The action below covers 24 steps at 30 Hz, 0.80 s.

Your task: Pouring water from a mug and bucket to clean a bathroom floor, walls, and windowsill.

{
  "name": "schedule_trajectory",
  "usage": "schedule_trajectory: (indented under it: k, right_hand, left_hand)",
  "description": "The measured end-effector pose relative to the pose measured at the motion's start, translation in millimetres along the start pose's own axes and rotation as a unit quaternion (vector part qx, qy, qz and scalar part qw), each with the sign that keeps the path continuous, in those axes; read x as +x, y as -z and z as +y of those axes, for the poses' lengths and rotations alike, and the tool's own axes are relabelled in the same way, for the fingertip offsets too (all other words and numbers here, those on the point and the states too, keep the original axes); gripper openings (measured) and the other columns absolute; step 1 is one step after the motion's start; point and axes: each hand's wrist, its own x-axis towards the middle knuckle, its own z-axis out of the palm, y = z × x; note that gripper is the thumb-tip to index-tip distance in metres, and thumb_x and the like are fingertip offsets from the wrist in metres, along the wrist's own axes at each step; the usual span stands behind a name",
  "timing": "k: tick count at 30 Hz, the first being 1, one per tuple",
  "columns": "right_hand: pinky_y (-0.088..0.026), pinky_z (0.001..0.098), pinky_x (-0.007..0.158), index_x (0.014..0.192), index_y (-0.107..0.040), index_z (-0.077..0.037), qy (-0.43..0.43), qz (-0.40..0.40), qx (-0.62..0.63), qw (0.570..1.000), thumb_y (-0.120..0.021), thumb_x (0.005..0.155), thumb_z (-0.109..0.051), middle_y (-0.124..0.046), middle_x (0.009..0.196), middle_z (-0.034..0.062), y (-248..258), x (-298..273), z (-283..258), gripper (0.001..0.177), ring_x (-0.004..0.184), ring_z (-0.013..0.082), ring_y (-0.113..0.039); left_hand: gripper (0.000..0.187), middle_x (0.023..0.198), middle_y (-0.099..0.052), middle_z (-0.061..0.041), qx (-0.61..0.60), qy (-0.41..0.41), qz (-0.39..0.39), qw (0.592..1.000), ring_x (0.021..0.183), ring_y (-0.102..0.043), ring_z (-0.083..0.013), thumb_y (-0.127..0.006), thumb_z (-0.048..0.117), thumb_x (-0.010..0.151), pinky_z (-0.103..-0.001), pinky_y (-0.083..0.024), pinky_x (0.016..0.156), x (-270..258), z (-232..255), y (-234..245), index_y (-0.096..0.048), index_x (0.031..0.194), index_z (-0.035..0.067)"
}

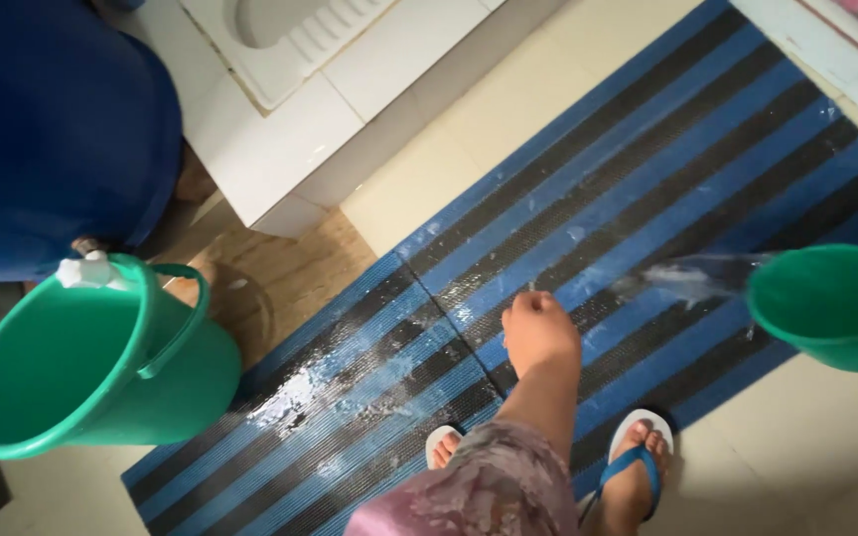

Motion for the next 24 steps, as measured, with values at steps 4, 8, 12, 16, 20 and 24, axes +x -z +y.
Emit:
schedule_trajectory:
  k: [4, 8, 12, 16, 20, 24]
  right_hand:
    - [-0.053, 0.0474, 0.066, 0.097, -0.067, 0.005, -0.002, -0.001, -0.070, 0.998, -0.076, 0.085, -0.028, -0.064, 0.075, 0.0222, -36, 33, 10, 0.036, 0.066, 0.0321, -0.061]
    - [-0.055, 0.0456, 0.066, 0.095, -0.068, 0.006, -0.005, -0.024, -0.135, 0.991, -0.077, 0.084, -0.031, -0.065, 0.073, 0.0222, -57, 8, -35, 0.040, 0.065, 0.0316, -0.062]
    - [-0.055, 0.0415, 0.066, 0.091, -0.071, 0.004, -0.036, -0.079, -0.207, 0.975, -0.081, 0.080, -0.035, -0.068, 0.069, 0.0206, -84, -58, -103, 0.042, 0.063, 0.0297, -0.067]
    - [-0.056, 0.0420, 0.066, 0.087, -0.073, 0.003, 0.001, -0.113, -0.246, 0.963, -0.081, 0.078, -0.037, -0.070, 0.067, 0.0202, -95, -82, -122, 0.041, 0.063, 0.0300, -0.067]
    - [-0.058, 0.0393, 0.068, 0.082, -0.077, -0.004, 0.077, -0.130, -0.354, 0.923, -0.074, 0.077, -0.044, -0.069, 0.070, 0.0124, -98, -99, -125, 0.040, 0.069, 0.0251, -0.069]
    - [-0.059, 0.0392, 0.069, 0.084, -0.077, -0.008, 0.084, -0.117, -0.395, 0.907, -0.071, 0.078, -0.048, -0.069, 0.072, 0.0107, -94, -91, -102, 0.041, 0.070, 0.0247, -0.071]
  left_hand:
    - [0.032, 0.127, -0.062, -0.011, 0.000, 0.000, -0.008, 1.000, 0.118, -0.061, -0.0359, -0.054, 0.038, 0.097, -0.047, -0.048, 0.101, 5, -1, 0, -0.071, 0.111, 0.016]
    - [0.031, 0.126, -0.062, -0.011, -0.009, -0.019, -0.004, 1.000, 0.116, -0.062, -0.0367, -0.053, 0.037, 0.097, -0.046, -0.048, 0.101, 10, -3, 5, -0.071, 0.111, 0.015]
    - [0.032, 0.126, -0.061, -0.011, -0.007, -0.009, -0.006, 1.000, 0.115, -0.062, -0.0362, -0.053, 0.038, 0.098, -0.045, -0.048, 0.101, 10, -3, 17, -0.069, 0.111, 0.014]
    - [0.030, 0.125, -0.061, -0.010, -0.021, 0.003, -0.002, 1.000, 0.116, -0.061, -0.0343, -0.053, 0.036, 0.097, -0.044, -0.047, 0.102, 15, -11, 17, -0.070, 0.112, 0.016]
    - [0.030, 0.123, -0.063, -0.011, -0.025, -0.008, 0.008, 1.000, 0.115, -0.062, -0.0353, -0.054, 0.036, 0.097, -0.044, -0.048, 0.101, 22, -16, 15, -0.070, 0.109, 0.014]
    - [0.030, 0.124, -0.063, -0.013, -0.018, -0.005, 0.017, 1.000, 0.114, -0.062, -0.0373, -0.055, 0.036, 0.097, -0.045, -0.048, 0.101, 25, -18, 12, -0.071, 0.110, 0.014]
